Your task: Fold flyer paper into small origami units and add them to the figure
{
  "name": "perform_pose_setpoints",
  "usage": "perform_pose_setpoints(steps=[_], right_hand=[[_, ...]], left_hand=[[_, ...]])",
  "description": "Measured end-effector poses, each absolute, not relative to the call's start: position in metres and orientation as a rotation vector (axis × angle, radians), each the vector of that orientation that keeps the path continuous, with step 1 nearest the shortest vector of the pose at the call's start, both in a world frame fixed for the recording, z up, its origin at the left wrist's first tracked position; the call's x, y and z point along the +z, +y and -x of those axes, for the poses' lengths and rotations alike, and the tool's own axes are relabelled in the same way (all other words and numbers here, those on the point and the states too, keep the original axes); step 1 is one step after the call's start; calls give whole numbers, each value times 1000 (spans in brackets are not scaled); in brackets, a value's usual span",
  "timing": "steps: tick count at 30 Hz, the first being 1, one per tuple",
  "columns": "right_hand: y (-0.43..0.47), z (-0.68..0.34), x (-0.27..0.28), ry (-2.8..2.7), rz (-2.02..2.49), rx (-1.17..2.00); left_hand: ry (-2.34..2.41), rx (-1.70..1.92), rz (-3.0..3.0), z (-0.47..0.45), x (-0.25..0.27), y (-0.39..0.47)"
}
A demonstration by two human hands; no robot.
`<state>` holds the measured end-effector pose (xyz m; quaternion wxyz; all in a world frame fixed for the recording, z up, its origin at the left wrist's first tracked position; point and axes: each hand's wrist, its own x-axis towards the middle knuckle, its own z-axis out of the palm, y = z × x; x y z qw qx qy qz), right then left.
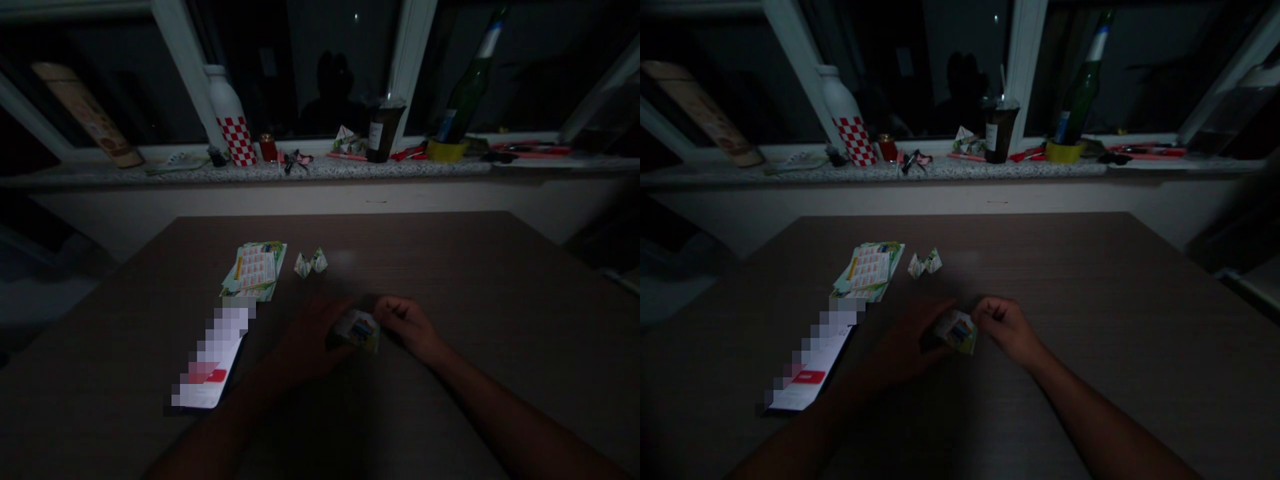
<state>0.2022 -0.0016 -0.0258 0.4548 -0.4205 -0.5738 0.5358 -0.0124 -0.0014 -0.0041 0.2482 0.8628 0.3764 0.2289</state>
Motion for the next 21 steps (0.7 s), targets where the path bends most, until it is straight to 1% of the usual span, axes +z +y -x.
perform_pose_setpoints(steps=[6, 12, 16, 21], right_hand=[[-5, -196, -28, -1321, 888, 1407], [-8, -190, -27, -1381, 995, 1308], [-7, -194, -31, -1348, 1035, 1292], [-4, -201, -36, -1396, 1115, 1229]], left_hand=[[1184, 668, -2014, 9, -8, -5], [1130, 705, -1801, 3, -4, -7], [1137, 708, -1806, 5, -4, -6], [1175, 747, -2038, 14, -11, -3]])
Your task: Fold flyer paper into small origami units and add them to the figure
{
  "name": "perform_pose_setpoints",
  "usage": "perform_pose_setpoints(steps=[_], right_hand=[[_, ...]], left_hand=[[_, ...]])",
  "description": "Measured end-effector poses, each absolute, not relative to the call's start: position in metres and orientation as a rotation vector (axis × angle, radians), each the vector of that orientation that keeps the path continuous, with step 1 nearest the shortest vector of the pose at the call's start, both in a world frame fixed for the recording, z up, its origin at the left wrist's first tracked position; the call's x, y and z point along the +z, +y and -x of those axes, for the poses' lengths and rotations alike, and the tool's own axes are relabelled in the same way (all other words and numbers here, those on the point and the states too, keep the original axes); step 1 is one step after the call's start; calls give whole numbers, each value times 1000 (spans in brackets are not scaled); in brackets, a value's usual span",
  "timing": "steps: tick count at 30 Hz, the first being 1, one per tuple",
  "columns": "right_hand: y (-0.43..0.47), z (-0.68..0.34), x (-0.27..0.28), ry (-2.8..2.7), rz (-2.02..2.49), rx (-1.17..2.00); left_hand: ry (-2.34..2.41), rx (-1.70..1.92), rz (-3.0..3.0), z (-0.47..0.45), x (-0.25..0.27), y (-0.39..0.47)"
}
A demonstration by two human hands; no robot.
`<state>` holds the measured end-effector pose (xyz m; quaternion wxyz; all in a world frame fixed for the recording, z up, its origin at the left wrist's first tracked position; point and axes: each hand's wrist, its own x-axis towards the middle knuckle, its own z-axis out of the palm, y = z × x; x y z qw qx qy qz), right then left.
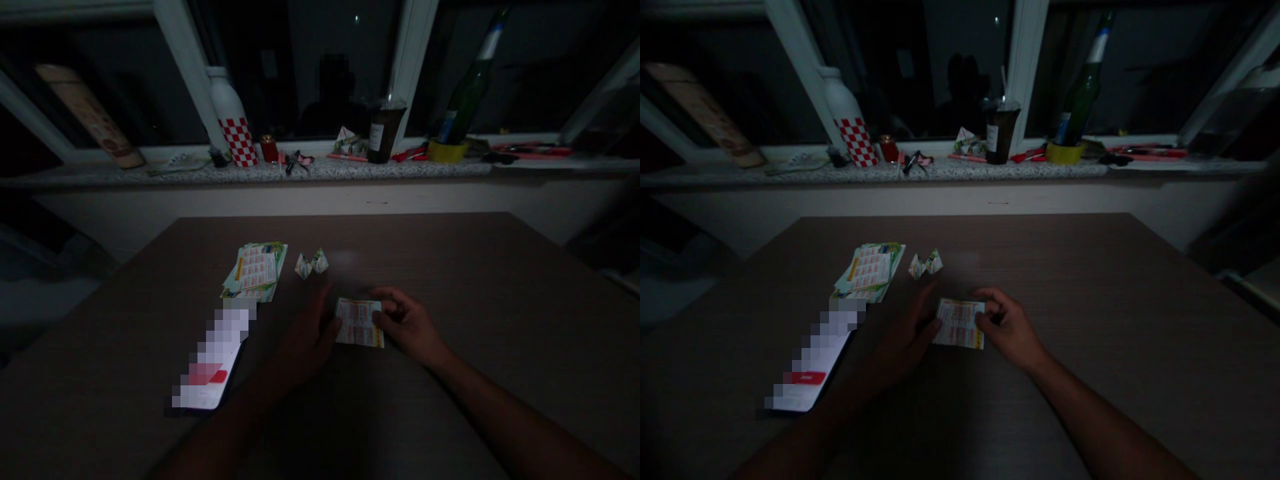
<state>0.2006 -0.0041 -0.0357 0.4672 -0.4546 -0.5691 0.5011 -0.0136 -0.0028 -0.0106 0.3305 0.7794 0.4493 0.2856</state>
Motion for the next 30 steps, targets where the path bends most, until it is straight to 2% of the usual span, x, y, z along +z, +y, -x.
perform_pose_setpoints(steps=[9, 30], right_hand=[[0, -204, -30, -1989, 1272, 747], [-9, -213, -23, -2328, 1317, 385]], left_hand=[[987, 562, -2652, 21, -7, 1], [805, 330, -2628, 18, 4, -2]])
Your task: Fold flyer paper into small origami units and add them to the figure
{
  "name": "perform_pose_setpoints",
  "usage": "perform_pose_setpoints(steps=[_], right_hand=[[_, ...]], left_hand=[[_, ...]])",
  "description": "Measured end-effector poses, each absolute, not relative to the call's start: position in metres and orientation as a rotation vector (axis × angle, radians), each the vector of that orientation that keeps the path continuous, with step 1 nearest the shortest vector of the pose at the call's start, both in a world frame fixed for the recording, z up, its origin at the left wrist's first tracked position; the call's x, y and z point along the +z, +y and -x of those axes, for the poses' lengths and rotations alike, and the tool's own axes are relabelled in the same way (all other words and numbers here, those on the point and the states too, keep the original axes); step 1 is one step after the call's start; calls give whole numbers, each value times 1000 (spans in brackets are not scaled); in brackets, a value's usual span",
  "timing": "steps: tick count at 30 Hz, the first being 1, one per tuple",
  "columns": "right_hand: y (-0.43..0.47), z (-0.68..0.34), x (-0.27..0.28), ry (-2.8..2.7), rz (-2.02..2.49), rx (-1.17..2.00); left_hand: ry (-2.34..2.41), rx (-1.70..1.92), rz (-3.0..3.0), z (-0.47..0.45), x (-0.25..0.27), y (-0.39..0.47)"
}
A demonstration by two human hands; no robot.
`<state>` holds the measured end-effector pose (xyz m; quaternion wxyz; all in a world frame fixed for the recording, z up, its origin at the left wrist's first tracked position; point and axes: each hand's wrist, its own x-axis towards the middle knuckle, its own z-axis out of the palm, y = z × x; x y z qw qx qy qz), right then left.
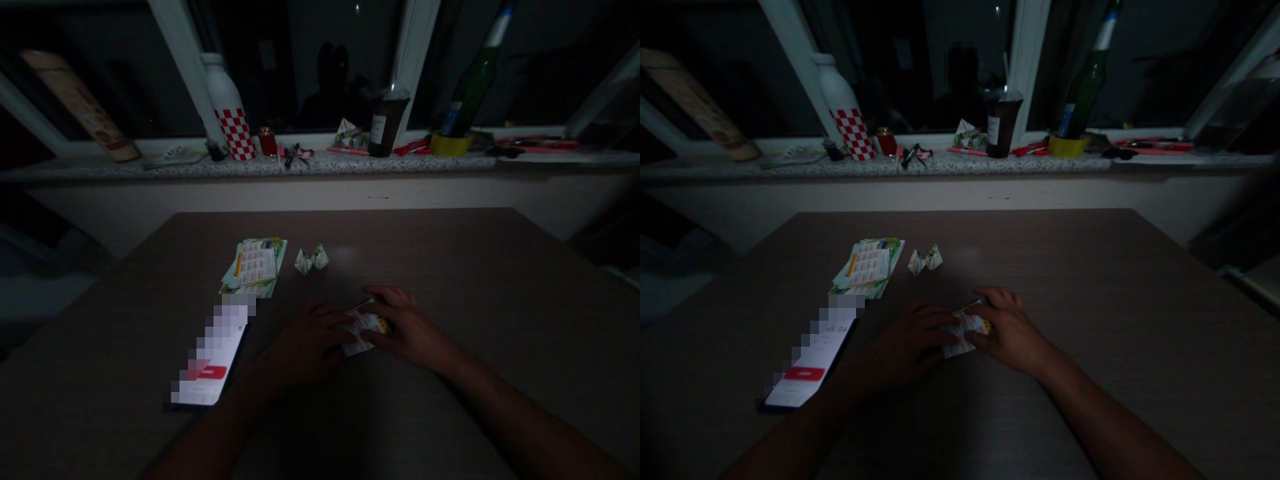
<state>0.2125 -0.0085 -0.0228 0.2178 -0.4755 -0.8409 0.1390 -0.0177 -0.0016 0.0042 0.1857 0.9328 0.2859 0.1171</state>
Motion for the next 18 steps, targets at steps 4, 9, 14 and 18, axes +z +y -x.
perform_pose_setpoints(steps=[4, 9, 14, 18], right_hand=[[-10, -214, -20, -2394, 1294, 427], [-10, -217, -20, -2425, 1291, 473], [-10, -218, -22, -2439, 1266, 465], [-11, -218, -22, -2456, 1243, 435]], left_hand=[[789, 342, -2618, 17, 6, -2], [788, 322, -2621, 18, 4, 0], [803, 327, -2604, 19, 5, 0], [809, 331, -2590, 19, 7, 0]])
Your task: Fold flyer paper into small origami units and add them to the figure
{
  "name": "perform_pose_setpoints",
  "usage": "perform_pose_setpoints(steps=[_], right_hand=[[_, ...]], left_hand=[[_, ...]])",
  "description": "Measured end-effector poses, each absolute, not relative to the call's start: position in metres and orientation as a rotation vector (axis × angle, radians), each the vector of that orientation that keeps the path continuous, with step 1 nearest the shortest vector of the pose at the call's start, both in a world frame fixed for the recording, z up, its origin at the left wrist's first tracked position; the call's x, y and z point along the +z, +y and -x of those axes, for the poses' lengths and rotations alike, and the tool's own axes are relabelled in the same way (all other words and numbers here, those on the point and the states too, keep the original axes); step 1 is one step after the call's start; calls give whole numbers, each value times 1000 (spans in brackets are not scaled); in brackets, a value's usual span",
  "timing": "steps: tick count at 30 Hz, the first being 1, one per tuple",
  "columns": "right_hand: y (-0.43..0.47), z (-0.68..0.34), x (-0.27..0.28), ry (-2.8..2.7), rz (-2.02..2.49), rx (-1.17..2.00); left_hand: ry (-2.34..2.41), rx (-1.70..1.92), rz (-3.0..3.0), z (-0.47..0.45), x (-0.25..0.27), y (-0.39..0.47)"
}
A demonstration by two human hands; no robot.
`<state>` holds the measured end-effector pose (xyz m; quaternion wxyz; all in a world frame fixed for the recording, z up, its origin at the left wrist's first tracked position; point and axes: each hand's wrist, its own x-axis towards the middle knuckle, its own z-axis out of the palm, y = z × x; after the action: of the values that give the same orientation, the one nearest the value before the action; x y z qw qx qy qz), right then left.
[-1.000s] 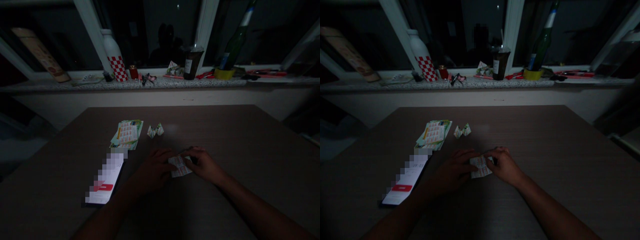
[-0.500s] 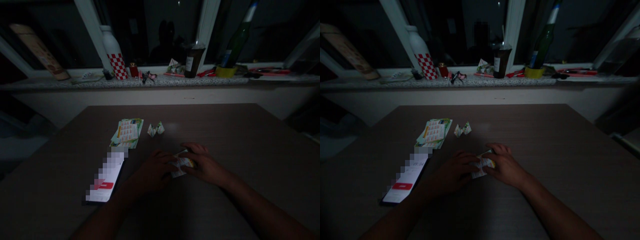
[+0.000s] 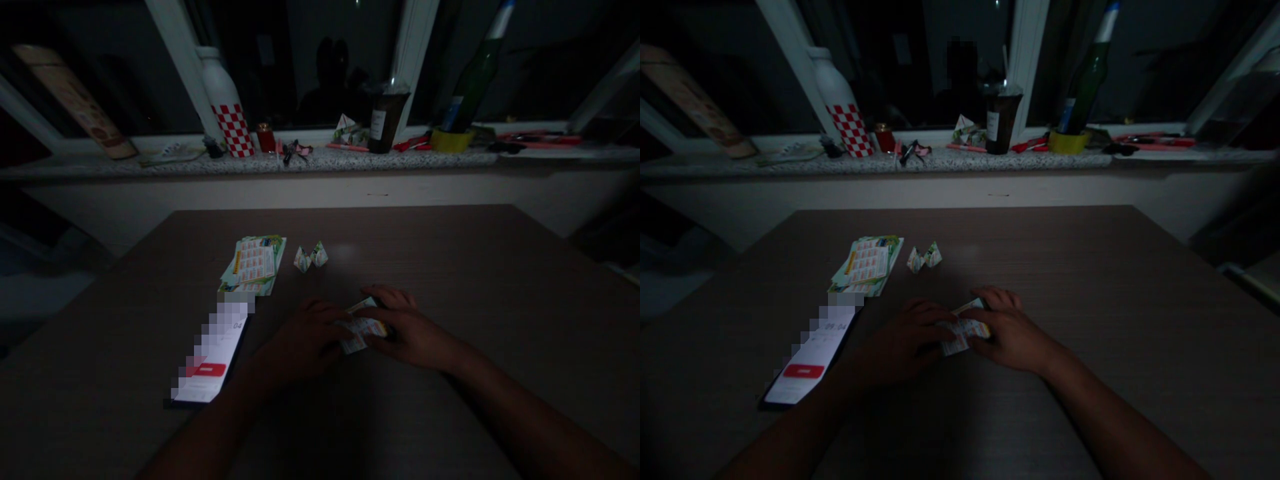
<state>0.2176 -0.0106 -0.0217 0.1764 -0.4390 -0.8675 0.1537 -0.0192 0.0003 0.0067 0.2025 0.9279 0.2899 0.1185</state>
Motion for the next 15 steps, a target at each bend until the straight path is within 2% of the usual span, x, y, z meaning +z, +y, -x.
perform_pose_setpoints(steps=[15], right_hand=[[-12, -211, -20, -2396, 1331, 467]], left_hand=[[872, 334, -2587, 16, 8, 4]])
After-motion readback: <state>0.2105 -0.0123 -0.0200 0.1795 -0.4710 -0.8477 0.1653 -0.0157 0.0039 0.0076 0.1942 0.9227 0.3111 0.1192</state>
